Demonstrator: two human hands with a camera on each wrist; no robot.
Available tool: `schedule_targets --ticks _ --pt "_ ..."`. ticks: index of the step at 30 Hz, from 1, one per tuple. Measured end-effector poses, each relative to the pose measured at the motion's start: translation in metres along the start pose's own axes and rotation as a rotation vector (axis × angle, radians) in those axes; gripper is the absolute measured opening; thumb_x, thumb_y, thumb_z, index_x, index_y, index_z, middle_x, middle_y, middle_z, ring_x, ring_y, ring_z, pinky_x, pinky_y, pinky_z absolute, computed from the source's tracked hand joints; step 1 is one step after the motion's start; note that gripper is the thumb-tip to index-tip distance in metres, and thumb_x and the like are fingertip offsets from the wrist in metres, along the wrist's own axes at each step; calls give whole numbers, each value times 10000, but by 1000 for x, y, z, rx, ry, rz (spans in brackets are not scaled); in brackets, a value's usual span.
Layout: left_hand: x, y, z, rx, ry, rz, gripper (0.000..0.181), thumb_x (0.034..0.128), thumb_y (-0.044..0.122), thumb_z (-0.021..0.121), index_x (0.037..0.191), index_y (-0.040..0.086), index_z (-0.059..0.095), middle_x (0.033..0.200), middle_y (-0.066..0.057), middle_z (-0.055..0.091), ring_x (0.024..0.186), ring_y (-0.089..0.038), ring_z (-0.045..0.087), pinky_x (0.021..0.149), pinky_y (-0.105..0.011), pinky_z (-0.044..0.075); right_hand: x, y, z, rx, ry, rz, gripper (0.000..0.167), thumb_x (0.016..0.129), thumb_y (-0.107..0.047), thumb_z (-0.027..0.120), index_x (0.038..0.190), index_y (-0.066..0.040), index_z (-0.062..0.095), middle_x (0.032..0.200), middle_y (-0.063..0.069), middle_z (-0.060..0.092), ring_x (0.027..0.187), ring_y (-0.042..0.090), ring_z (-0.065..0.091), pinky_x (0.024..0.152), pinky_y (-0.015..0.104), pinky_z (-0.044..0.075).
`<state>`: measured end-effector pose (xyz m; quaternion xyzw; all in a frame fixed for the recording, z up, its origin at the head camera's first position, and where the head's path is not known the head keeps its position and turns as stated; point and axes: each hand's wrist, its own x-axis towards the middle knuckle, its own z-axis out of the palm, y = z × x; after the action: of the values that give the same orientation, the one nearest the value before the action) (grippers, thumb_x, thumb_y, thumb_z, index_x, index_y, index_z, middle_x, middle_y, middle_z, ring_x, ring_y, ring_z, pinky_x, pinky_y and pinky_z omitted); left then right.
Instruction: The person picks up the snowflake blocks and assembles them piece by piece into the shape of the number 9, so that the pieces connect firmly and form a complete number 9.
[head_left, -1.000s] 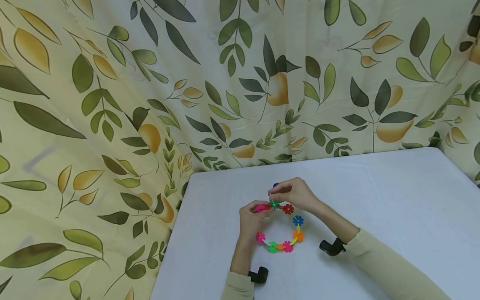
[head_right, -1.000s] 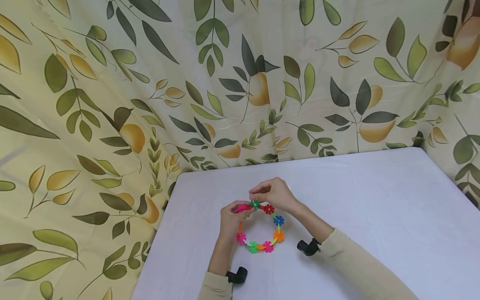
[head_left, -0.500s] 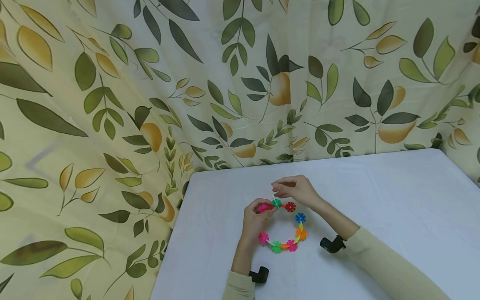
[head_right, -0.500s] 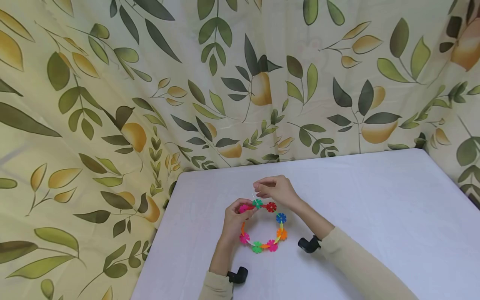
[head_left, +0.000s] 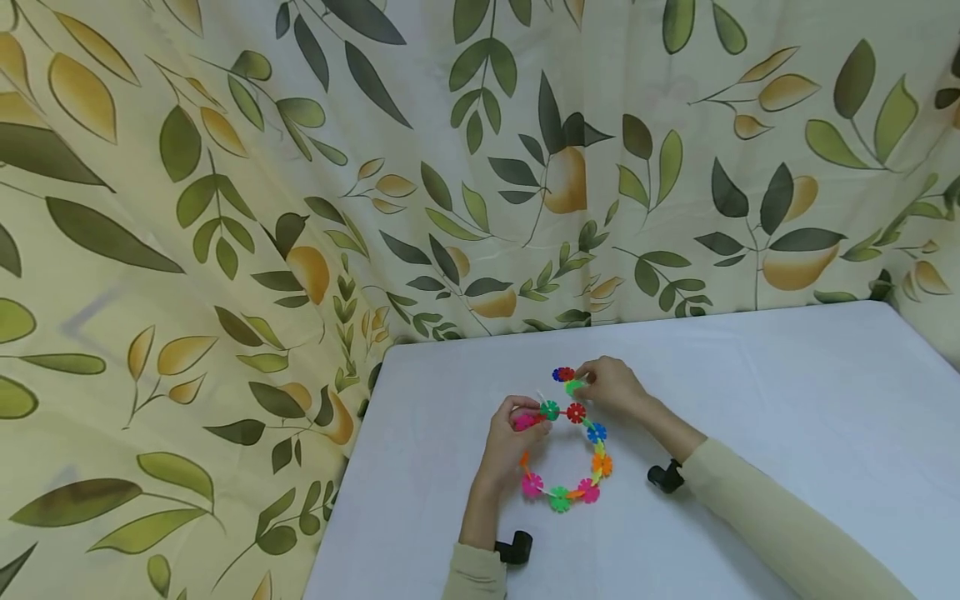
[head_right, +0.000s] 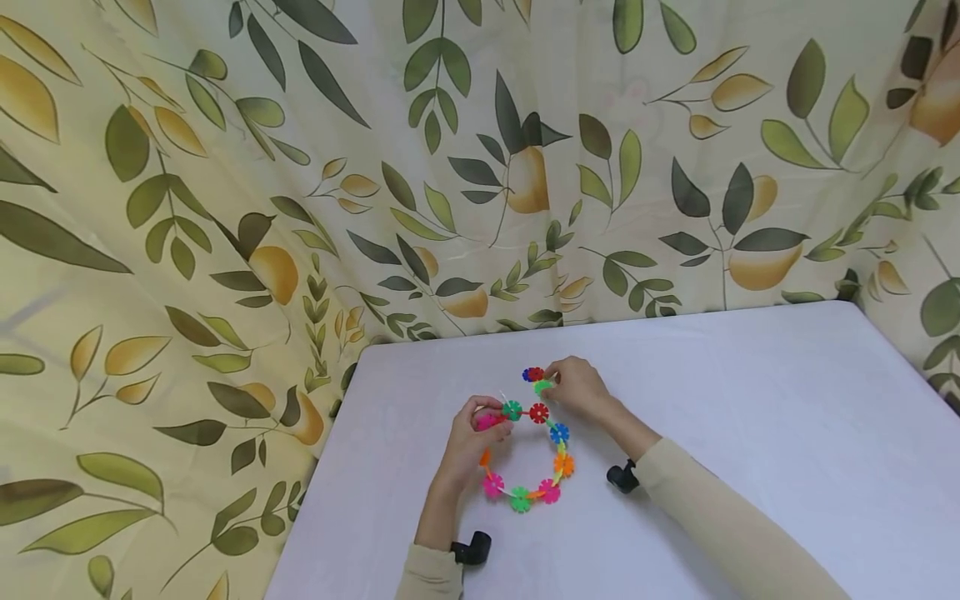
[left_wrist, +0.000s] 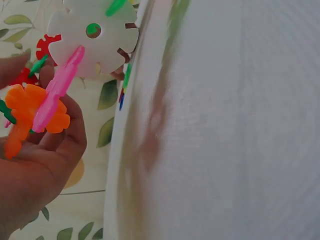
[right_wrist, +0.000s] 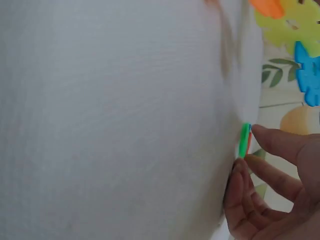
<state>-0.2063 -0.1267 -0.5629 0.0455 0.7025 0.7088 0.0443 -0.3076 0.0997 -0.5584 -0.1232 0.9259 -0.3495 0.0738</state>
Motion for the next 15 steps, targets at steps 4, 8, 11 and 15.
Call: schedule_targets --ticks 4,8,11,15 --pt "1 -1 0 3 -14 19 394 920 175 806 1251 99 608 1071 -61 736 879 -195 696 786 -282 582 2 5 6 -40 27 -18 334 877 -215 847 1151 -40 768 1003 117 674 940 289 601 821 450 563" --pt "3 -4 1 41 9 36 354 939 263 802 1211 118 629 983 -35 739 810 -202 645 718 -254 541 1 4 7 -33 57 -30 264 869 -180 850 1083 -43 778 1008 109 701 961 297 629 874 487 563" --pt "4 -6 1 85 30 43 363 953 341 782 1217 145 628 923 -10 741 739 -172 586 645 -227 469 -1 2 6 8 81 -48 169 881 -134 827 1018 -44 782 975 90 729 932 286 656 871 485 569" --pt "5 -7 2 113 44 70 417 974 361 753 1260 86 624 862 -26 732 658 -136 513 575 -215 393 -5 0 3 125 101 -84 88 908 -139 810 964 -76 784 877 33 736 814 222 662 753 365 577"
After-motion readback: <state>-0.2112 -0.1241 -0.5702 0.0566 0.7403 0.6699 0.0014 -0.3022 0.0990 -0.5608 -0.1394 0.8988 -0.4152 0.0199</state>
